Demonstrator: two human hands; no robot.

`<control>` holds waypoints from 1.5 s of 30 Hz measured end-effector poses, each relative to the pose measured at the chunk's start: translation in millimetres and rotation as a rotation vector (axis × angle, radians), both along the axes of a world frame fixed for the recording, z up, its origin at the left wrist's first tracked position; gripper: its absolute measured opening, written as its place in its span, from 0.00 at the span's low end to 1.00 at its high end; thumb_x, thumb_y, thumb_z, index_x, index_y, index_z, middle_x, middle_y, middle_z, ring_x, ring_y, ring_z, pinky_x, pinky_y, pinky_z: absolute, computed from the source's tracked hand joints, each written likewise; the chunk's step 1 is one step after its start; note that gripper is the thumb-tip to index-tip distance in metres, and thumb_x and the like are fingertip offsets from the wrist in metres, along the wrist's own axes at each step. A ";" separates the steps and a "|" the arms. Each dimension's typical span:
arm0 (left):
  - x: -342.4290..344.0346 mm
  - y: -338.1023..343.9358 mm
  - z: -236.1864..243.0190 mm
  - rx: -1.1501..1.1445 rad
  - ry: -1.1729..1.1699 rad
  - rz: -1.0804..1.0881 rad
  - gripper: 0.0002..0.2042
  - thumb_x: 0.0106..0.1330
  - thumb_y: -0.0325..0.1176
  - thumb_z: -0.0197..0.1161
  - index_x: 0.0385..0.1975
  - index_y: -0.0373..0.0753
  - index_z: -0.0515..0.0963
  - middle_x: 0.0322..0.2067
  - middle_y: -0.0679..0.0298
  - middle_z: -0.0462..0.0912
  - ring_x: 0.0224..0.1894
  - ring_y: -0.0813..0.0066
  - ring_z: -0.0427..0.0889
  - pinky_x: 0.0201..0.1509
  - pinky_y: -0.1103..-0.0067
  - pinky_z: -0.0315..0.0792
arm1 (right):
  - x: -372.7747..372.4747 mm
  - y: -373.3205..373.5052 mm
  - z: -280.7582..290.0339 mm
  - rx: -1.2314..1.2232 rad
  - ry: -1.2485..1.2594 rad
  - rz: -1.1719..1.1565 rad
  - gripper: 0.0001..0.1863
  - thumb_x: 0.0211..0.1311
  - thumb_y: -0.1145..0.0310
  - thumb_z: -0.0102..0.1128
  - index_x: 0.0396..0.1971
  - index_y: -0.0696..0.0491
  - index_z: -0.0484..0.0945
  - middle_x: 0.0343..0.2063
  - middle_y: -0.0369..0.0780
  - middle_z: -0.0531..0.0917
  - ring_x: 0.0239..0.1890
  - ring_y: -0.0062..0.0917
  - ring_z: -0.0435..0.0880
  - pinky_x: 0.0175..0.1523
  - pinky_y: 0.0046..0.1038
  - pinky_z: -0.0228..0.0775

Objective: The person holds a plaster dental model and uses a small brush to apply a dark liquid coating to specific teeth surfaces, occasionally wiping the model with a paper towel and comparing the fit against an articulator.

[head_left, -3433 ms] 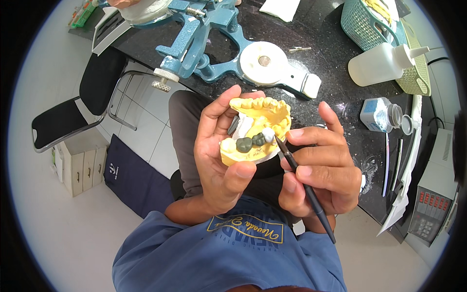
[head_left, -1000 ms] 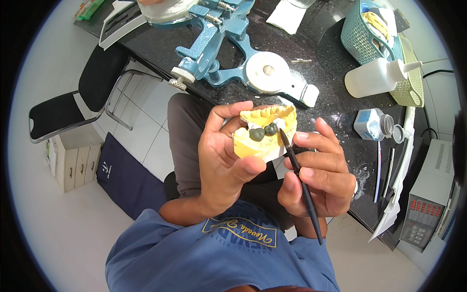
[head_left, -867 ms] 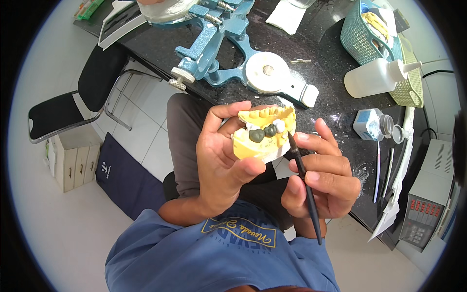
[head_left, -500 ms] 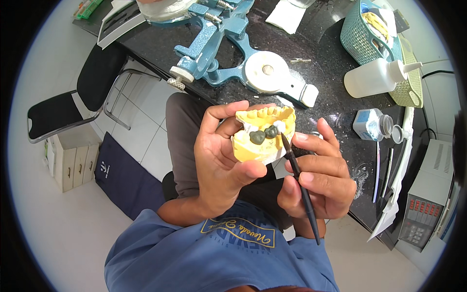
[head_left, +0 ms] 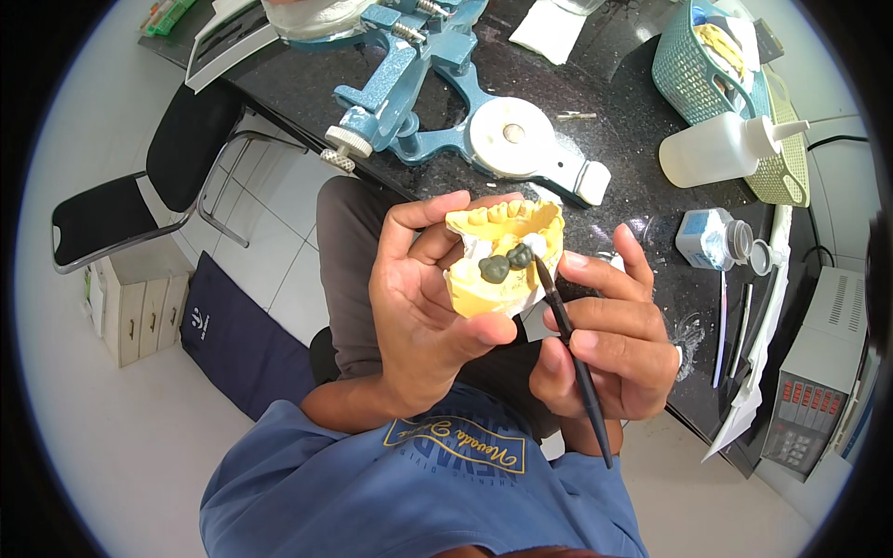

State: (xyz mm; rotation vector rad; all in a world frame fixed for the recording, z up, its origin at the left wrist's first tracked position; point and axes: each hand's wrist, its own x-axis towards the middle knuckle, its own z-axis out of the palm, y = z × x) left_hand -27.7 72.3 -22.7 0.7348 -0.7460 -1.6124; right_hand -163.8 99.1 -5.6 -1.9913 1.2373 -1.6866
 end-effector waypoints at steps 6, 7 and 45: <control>-0.2 0.8 1.5 0.013 0.017 0.010 0.49 0.42 0.53 0.78 0.59 0.34 0.56 0.56 0.45 0.68 0.55 0.52 0.75 0.60 0.62 0.72 | -0.4 0.3 0.9 0.011 0.008 0.007 0.19 0.45 0.73 0.74 0.35 0.47 0.74 0.26 0.35 0.84 0.41 0.37 0.86 0.64 0.47 0.61; 0.0 0.9 1.6 0.013 0.014 0.008 0.49 0.42 0.53 0.78 0.59 0.34 0.56 0.56 0.45 0.68 0.55 0.52 0.75 0.60 0.62 0.72 | -0.5 0.3 0.6 0.011 0.008 0.007 0.19 0.45 0.73 0.74 0.35 0.47 0.74 0.26 0.35 0.84 0.41 0.37 0.86 0.64 0.47 0.61; -1.0 2.3 3.0 0.006 0.006 0.009 0.49 0.43 0.53 0.78 0.60 0.34 0.56 0.57 0.45 0.68 0.57 0.52 0.74 0.62 0.62 0.70 | -2.9 1.6 -1.0 0.027 -0.065 0.028 0.16 0.46 0.75 0.72 0.33 0.47 0.74 0.26 0.35 0.83 0.42 0.38 0.86 0.67 0.50 0.55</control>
